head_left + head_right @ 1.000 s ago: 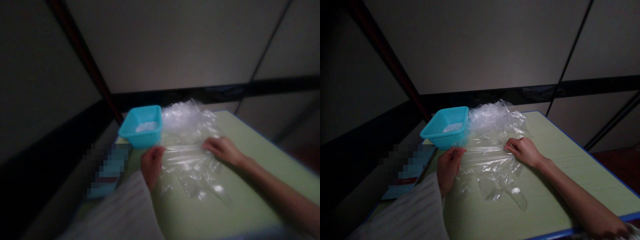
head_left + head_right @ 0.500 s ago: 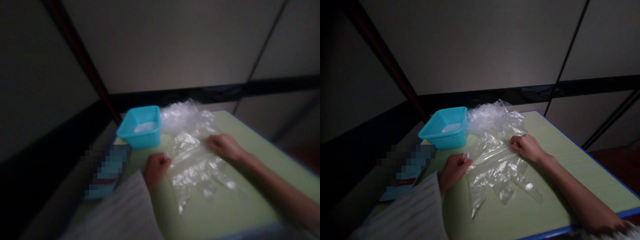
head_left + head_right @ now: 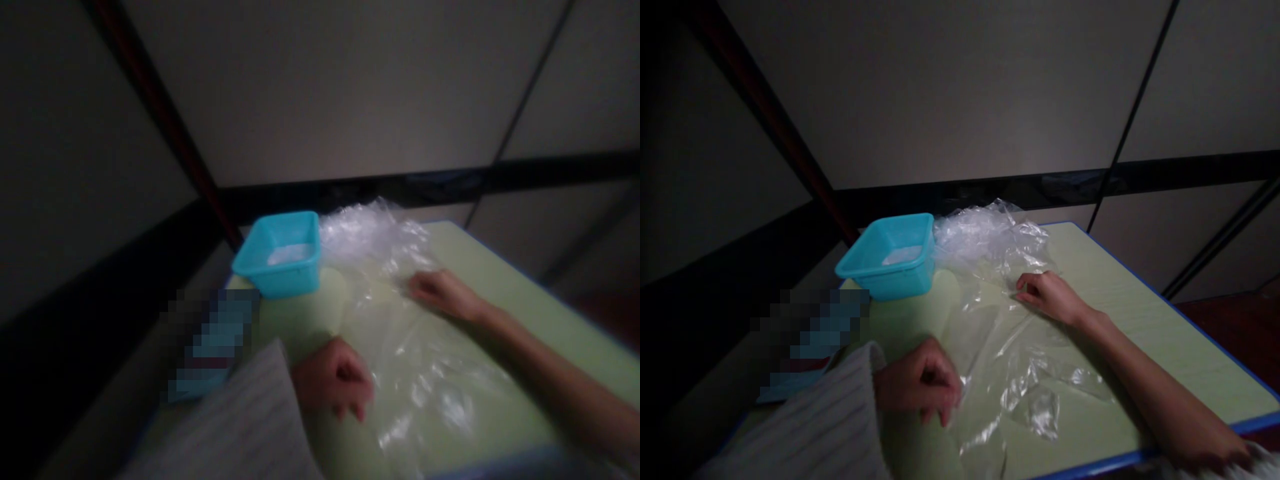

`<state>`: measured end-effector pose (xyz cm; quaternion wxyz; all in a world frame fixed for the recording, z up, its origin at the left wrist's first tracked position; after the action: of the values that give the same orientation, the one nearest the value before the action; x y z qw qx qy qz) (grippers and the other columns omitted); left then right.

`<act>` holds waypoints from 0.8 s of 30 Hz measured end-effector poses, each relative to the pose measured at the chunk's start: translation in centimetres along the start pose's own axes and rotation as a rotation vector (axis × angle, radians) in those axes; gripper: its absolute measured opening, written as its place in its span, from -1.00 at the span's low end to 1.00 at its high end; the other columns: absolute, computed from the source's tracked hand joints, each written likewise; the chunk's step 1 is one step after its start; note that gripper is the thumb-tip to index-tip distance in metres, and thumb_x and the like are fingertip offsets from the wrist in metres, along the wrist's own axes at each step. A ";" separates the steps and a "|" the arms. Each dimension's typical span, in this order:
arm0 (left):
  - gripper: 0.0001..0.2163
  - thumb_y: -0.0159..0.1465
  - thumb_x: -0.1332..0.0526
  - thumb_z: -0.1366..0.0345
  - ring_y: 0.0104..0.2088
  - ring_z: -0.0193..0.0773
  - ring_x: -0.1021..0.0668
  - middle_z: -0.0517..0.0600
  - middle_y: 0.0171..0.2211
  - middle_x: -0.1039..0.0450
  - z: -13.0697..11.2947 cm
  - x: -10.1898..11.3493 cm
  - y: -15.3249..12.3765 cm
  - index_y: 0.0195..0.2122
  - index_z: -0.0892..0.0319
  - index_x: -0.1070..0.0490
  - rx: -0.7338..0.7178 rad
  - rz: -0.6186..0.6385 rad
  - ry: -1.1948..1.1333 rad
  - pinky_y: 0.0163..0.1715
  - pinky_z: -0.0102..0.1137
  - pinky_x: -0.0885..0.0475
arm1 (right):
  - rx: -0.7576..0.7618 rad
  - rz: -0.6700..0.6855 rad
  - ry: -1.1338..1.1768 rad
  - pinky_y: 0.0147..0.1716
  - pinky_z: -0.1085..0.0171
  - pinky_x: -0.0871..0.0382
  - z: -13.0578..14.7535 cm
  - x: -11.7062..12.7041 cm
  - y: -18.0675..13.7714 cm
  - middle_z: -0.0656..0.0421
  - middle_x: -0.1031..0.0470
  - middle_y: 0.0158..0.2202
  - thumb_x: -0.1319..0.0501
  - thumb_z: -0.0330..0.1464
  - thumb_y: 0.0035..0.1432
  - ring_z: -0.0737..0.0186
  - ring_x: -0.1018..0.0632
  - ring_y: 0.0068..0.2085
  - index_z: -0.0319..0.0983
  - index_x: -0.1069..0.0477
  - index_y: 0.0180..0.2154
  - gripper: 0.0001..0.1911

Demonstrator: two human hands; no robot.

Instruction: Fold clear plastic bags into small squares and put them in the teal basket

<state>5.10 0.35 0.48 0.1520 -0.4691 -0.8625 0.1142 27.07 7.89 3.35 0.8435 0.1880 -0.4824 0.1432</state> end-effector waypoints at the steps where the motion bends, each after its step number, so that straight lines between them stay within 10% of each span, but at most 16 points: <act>1: -0.72 -0.01 -0.22 0.09 -0.76 -0.43 -0.31 -0.05 -0.70 -0.40 -0.1 -0.6 -0.4 -0.61 0.24 -0.44 0.017 0.152 -0.061 -0.75 -0.52 -0.21 | 0.009 0.019 -0.002 -0.51 0.30 -0.18 0.1 -0.2 0.0 0.15 -0.42 -0.55 -0.08 -0.22 0.18 0.27 -0.39 -0.51 -0.27 -0.40 -0.38 -0.73; 4: -0.55 -0.09 -0.25 -0.13 -0.82 -0.40 -0.28 -0.03 -0.78 -0.34 -0.5 -0.6 -1.2 -0.68 0.24 -0.43 -0.011 0.285 -0.201 -0.83 -0.50 -0.14 | 0.049 -0.004 -0.046 -0.47 0.29 -0.23 0.4 -0.5 0.0 0.11 -0.44 -0.47 -0.09 -0.28 0.18 0.24 -0.42 -0.46 -0.27 -0.41 -0.36 -0.78; 9: -0.54 0.06 -0.15 -0.09 -0.81 -0.49 -0.17 -0.14 -0.83 -0.15 -0.9 5.1 -1.4 -0.70 0.23 -0.32 -0.325 -0.617 -0.270 -0.83 -0.57 0.05 | 0.243 -0.013 0.005 -0.13 0.17 -0.34 2.2 -0.8 -0.1 0.00 -0.47 -0.13 -0.02 -0.26 0.27 0.13 -0.48 -0.12 -0.27 -0.41 -0.11 -0.70; 12: -0.71 0.14 -0.16 0.14 -0.74 -0.50 -0.21 -0.15 -0.76 -0.23 -1.0 5.9 -1.6 -0.60 0.24 -0.36 -0.391 -0.835 -0.188 -0.74 -0.58 -0.05 | 0.397 0.123 0.071 0.07 0.15 -0.23 4.2 -1.8 0.0 0.02 -0.38 0.07 0.02 -0.23 0.30 0.16 -0.38 0.09 -0.24 -0.31 0.06 -0.61; 17: -0.84 0.16 -0.14 0.34 -0.28 -0.22 -0.55 0.06 -0.34 -0.56 -2.1 3.3 -0.5 -0.35 0.23 -0.51 -0.559 -0.575 0.430 -0.24 -0.37 -0.42 | 0.415 0.236 0.014 0.11 0.12 -0.20 5.2 -3.6 1.3 -0.02 -0.31 0.14 0.08 -0.15 0.30 0.09 -0.32 0.15 -0.28 -0.27 0.11 -0.51; 21: -0.53 0.16 -0.22 0.17 0.18 -0.08 -0.27 0.14 0.14 -0.27 -1.5 1.4 0.2 0.09 0.24 -0.32 -0.587 -0.197 0.782 0.17 -0.21 -0.16 | 0.250 0.062 -0.123 0.12 -0.01 -0.15 2.6 -3.2 2.7 -0.14 -0.29 0.13 0.03 -0.08 0.26 -0.07 -0.28 0.16 -0.36 -0.28 0.07 -0.45; 24: -0.39 0.18 -0.17 -0.01 0.25 -0.05 -0.12 0.12 0.25 -0.06 -0.9 1.7 0.4 0.20 0.16 -0.15 -0.464 -0.138 0.984 0.22 -0.15 -0.01 | 0.204 0.041 -0.105 0.08 0.02 -0.19 1.6 -2.5 2.8 -0.12 -0.34 0.08 0.00 -0.12 0.25 -0.05 -0.35 0.11 -0.33 -0.31 0.03 -0.51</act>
<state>4.85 1.99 1.43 0.4371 -0.4306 -0.7210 -0.3220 23.47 9.48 2.41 0.7904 0.2702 -0.5126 0.1986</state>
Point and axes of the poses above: each hand's wrist, its own y-axis towards the middle knuckle, its own x-axis out of the back of the hand, z = x × y, the point moved 5 cm from there along y, towards the middle knuckle
